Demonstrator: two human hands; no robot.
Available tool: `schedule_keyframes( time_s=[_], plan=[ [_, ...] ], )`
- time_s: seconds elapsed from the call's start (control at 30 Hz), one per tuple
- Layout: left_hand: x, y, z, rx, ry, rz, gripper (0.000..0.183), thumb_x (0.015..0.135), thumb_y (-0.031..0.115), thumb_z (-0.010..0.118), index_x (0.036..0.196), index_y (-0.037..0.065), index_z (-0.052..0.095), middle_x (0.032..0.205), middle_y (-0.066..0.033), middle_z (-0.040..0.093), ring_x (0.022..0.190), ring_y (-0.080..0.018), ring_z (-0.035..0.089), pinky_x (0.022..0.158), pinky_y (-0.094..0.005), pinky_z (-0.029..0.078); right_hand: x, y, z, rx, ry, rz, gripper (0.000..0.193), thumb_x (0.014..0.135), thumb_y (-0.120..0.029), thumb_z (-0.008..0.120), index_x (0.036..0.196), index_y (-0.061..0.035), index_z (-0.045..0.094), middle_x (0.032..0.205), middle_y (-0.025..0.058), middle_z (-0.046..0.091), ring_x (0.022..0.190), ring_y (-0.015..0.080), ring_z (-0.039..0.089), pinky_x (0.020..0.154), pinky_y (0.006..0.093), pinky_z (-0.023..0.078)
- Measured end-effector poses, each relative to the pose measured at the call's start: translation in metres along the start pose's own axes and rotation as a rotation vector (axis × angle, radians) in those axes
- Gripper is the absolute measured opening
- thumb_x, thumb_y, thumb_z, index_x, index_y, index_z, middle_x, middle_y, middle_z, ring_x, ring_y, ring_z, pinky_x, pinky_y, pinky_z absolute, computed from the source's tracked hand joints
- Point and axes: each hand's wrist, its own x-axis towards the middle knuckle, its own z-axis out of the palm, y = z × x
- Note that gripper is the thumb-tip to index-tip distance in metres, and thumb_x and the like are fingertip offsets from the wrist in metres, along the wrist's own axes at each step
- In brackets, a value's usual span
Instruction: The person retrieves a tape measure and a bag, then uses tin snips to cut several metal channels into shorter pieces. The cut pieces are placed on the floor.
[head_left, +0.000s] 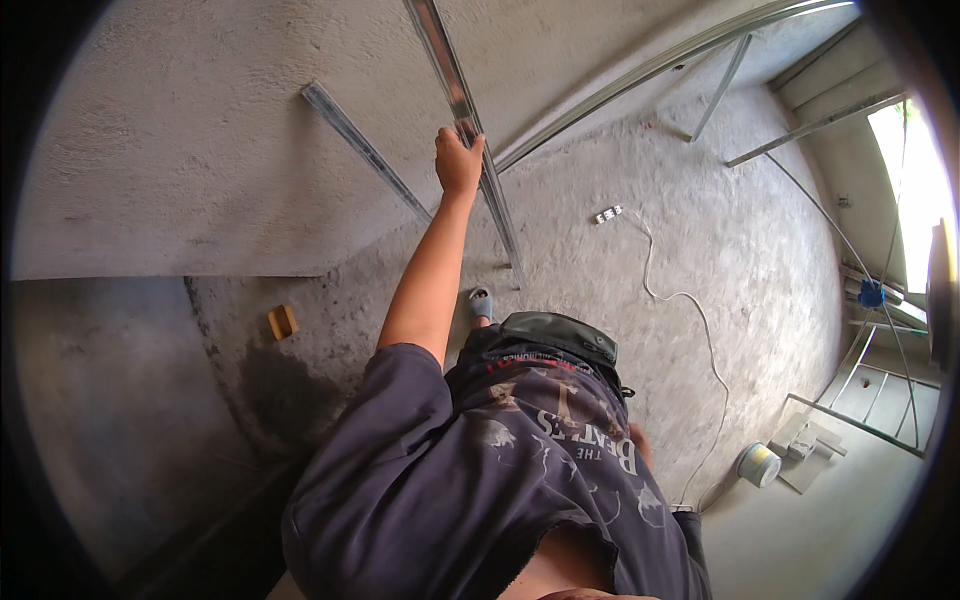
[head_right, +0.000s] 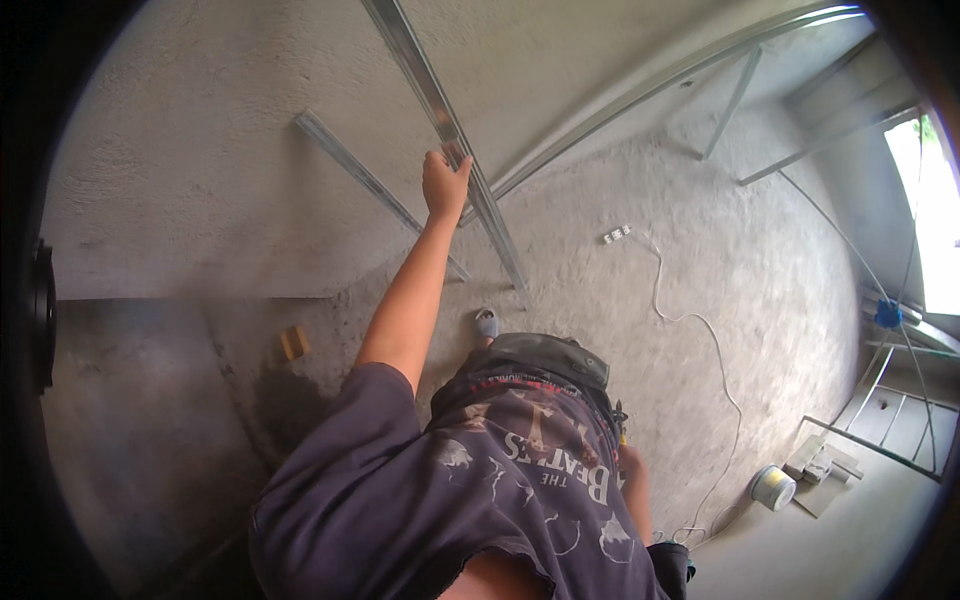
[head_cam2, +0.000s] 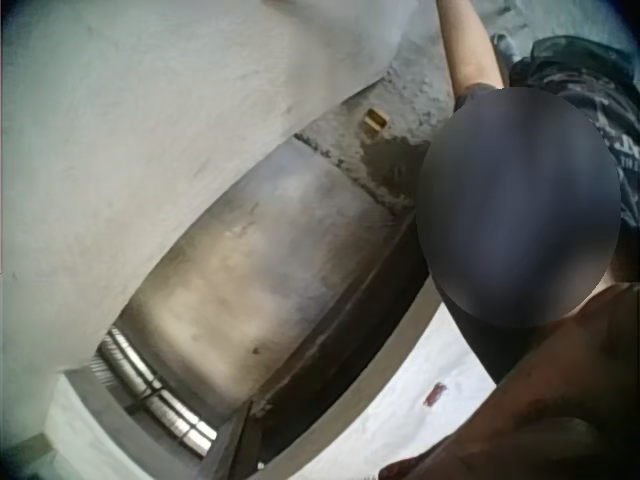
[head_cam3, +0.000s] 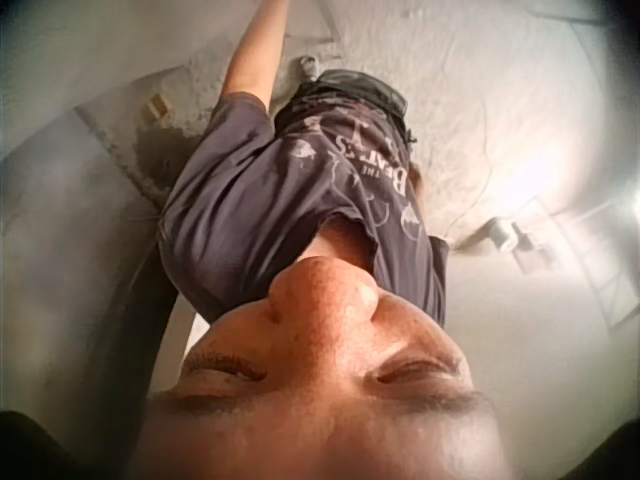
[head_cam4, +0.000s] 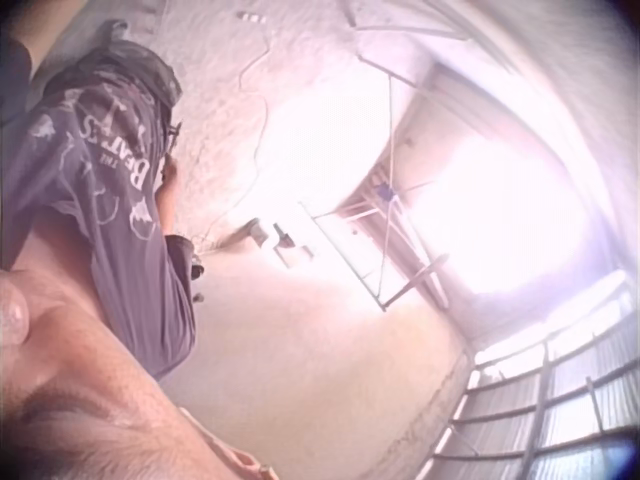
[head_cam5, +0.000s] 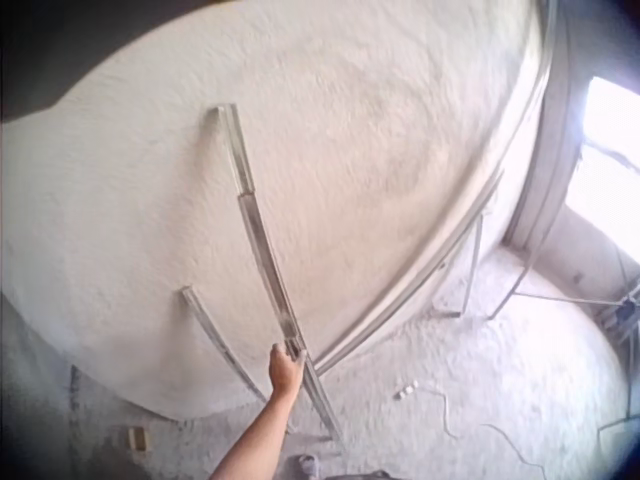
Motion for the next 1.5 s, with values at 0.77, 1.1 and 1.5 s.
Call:
schedule_keyframes(
  time_s=[0.77, 1.1, 1.5],
  plan=[
    [0.106, -0.157, -0.085, 0.063, 0.480, -0.202, 0.071, 0.091, 0.040, 0.078, 0.132, -0.007, 0.043, 0.123, -0.0236, 0.058, 0.115, -0.0417, 0.061, 0.096, -0.0483, 0.052, -0.119, -0.200, -0.035, 0.311, 0.560, -0.533, 0.030, 0.102, -0.035, 0.064, 0.105, -0.0052, 0.065, 0.072, 0.0032, 0.061, 0.050, 0.0126, 0.057, 0.045, 0.0298, 0.044],
    [0.059, -0.179, -0.124, -0.267, 0.291, 0.195, 0.046, 0.107, 0.026, 0.058, 0.141, -0.004, 0.048, 0.116, -0.0195, 0.067, 0.113, -0.0324, 0.067, 0.092, -0.0416, 0.054, -0.278, -0.380, -0.043, 0.163, 0.512, -0.871, 0.030, 0.100, -0.022, 0.062, 0.122, -0.0022, 0.061, 0.091, 0.0129, 0.064, 0.086, 0.0209, 0.062, 0.077, 0.0362, 0.049],
    [-0.043, 0.088, -0.305, -0.645, 0.142, 0.628, 0.065, 0.114, 0.048, 0.020, 0.129, -0.004, 0.057, 0.078, -0.0017, 0.055, 0.061, -0.0102, 0.054, 0.063, -0.0296, 0.052, -0.438, -0.472, -0.124, -0.239, 0.639, -1.454, 0.038, 0.091, -0.014, 0.071, 0.123, 0.0015, 0.060, 0.104, 0.0220, 0.066, 0.091, 0.0405, 0.068, 0.080, 0.0453, 0.053]
  ],
)
